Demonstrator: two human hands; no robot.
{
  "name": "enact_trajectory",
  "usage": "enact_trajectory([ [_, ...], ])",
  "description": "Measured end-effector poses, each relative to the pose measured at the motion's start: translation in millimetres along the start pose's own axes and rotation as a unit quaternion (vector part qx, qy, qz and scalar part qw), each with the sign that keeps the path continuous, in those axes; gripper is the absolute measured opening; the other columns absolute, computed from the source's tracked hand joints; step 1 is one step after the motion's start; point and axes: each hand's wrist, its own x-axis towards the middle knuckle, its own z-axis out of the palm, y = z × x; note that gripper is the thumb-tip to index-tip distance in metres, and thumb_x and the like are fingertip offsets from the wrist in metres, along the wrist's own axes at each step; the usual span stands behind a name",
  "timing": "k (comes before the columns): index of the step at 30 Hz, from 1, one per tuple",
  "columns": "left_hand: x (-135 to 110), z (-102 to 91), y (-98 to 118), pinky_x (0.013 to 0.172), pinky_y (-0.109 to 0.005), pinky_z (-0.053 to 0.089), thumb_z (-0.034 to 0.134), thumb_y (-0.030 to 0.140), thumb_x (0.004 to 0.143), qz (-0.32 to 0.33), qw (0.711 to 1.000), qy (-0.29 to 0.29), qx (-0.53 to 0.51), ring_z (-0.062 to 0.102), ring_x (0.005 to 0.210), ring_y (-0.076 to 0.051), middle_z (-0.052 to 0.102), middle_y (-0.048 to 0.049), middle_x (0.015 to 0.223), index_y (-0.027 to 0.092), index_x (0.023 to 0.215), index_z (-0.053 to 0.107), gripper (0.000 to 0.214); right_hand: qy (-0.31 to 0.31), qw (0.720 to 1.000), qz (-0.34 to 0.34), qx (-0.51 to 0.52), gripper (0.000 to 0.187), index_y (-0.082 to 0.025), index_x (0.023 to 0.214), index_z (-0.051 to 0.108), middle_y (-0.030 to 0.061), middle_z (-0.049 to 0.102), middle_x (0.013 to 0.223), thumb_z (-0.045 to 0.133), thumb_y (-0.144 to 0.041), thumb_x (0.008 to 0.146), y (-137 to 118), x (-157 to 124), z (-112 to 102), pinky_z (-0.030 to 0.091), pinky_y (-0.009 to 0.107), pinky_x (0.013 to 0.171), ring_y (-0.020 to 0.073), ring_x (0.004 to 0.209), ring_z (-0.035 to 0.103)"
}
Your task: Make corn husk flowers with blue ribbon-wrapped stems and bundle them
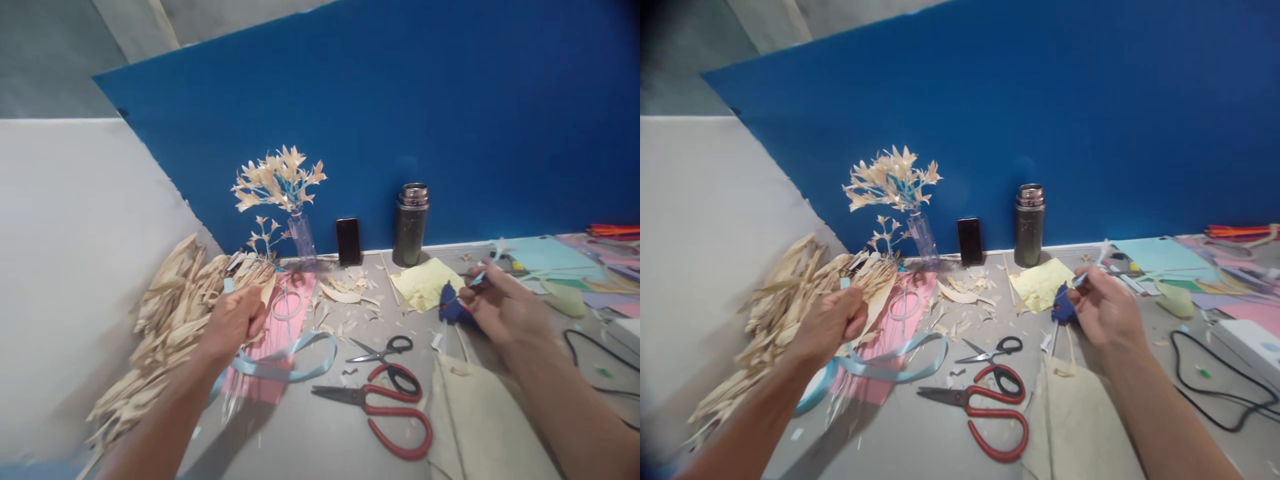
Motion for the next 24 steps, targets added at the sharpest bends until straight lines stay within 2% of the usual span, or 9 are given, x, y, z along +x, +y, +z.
enact_trajectory([
  [4,-4.5,59.5,1.8,0.049,-0.020,0.040,0.075,0.024,0.065,0.021,0.989,-0.139,-0.048,0.054,0.051,-0.010,0.063,0.0008,0.060,0.018,0.058,0.054,0.022,-0.038,0.998,0.041,0.012,0.021,-0.022,0.073,0.065,-0.0009,0.059,0.077,0.085,-0.025,0.065,0.1,-11.3,8.0,0.048,0.020,0.047,0.0117,0.064,0.051],
  [6,-4.0,101.7,5.3,0.053,-0.022,0.043,0.071,0.020,0.067,0.017,0.970,-0.241,-0.027,0.059,0.054,-0.012,0.068,-0.0020,0.066,0.015,0.062,0.064,0.010,-0.077,0.994,0.065,0.034,0.021,-0.023,0.074,0.065,-0.0015,0.058,0.078,0.084,-0.025,0.067,-2.1,-14.9,9.0,0.049,0.022,0.051,0.0120,0.067,0.051],
  [8,-1.7,142.1,8.6,0.050,-0.022,0.039,0.067,0.020,0.070,0.029,0.950,-0.309,0.018,0.058,0.050,-0.013,0.063,0.0003,0.055,0.015,0.067,0.069,0.006,-0.119,0.988,0.082,0.060,0.019,-0.023,0.074,0.065,-0.0015,0.057,0.079,0.083,-0.025,0.069,-4.4,-17.3,9.0,0.050,0.023,0.053,0.0126,0.070,0.052],
  [11,2.8,190.2,10.6,0.055,-0.023,0.041,0.062,0.019,0.075,0.105,0.918,-0.364,0.118,0.059,0.053,-0.014,0.062,0.0003,0.053,0.017,0.070,0.072,0.012,-0.151,0.981,0.093,0.076,0.017,-0.023,0.073,0.065,-0.0008,0.056,0.080,0.082,-0.026,0.071,-6.0,-18.9,8.8,0.049,0.023,0.055,0.0134,0.072,0.051],
  [14,4.8,223.9,7.7,0.064,-0.025,0.043,0.054,0.016,0.080,0.206,0.877,-0.363,0.238,0.063,0.068,-0.018,0.070,-0.0034,0.069,0.021,0.079,0.074,0.021,-0.165,0.978,0.104,0.075,0.017,-0.022,0.072,0.066,-0.0004,0.055,0.079,0.082,-0.026,0.070,-5.6,-19.3,8.8,0.047,0.023,0.055,0.0134,0.072,0.050],
  [17,5.4,249.0,2.2,0.070,-0.028,0.043,0.057,0.016,0.076,0.236,0.861,-0.350,0.283,0.064,0.086,-0.023,0.072,-0.0070,0.095,0.023,0.089,0.074,0.022,-0.178,0.976,0.106,0.069,0.016,-0.021,0.072,0.066,-0.0004,0.055,0.079,0.081,-0.027,0.072,-5.5,-19.1,8.6,0.046,0.023,0.056,0.0130,0.072,0.049],
  [20,9.3,263.0,0.3,0.068,-0.029,0.042,0.059,0.018,0.076,0.226,0.863,-0.344,0.292,0.063,0.085,-0.024,0.070,-0.0085,0.099,0.021,0.084,0.071,0.014,-0.175,0.977,0.102,0.060,0.017,-0.022,0.072,0.065,-0.0005,0.055,0.079,0.081,-0.029,0.072,-6.0,-17.9,7.9,0.045,0.023,0.055,0.0133,0.073,0.049],
  [22,12.9,257.9,3.2,0.066,-0.029,0.040,0.055,0.018,0.079,0.216,0.870,-0.332,0.293,0.062,0.082,-0.023,0.069,-0.0080,0.092,0.019,0.078,0.068,0.013,-0.171,0.979,0.096,0.058,0.019,-0.022,0.072,0.064,-0.0011,0.055,0.078,0.082,-0.030,0.072,-6.6,-16.4,7.3,0.045,0.023,0.055,0.0131,0.072,0.050],
  [24,13.9,234.9,8.8,0.067,-0.029,0.040,0.050,0.018,0.083,0.209,0.881,-0.314,0.287,0.061,0.081,-0.021,0.068,-0.0060,0.088,0.020,0.081,0.064,0.015,-0.169,0.979,0.090,0.065,0.021,-0.022,0.071,0.062,-0.0017,0.056,0.078,0.082,-0.030,0.071,-7.7,-14.3,6.6,0.045,0.022,0.054,0.0126,0.071,0.050],
])
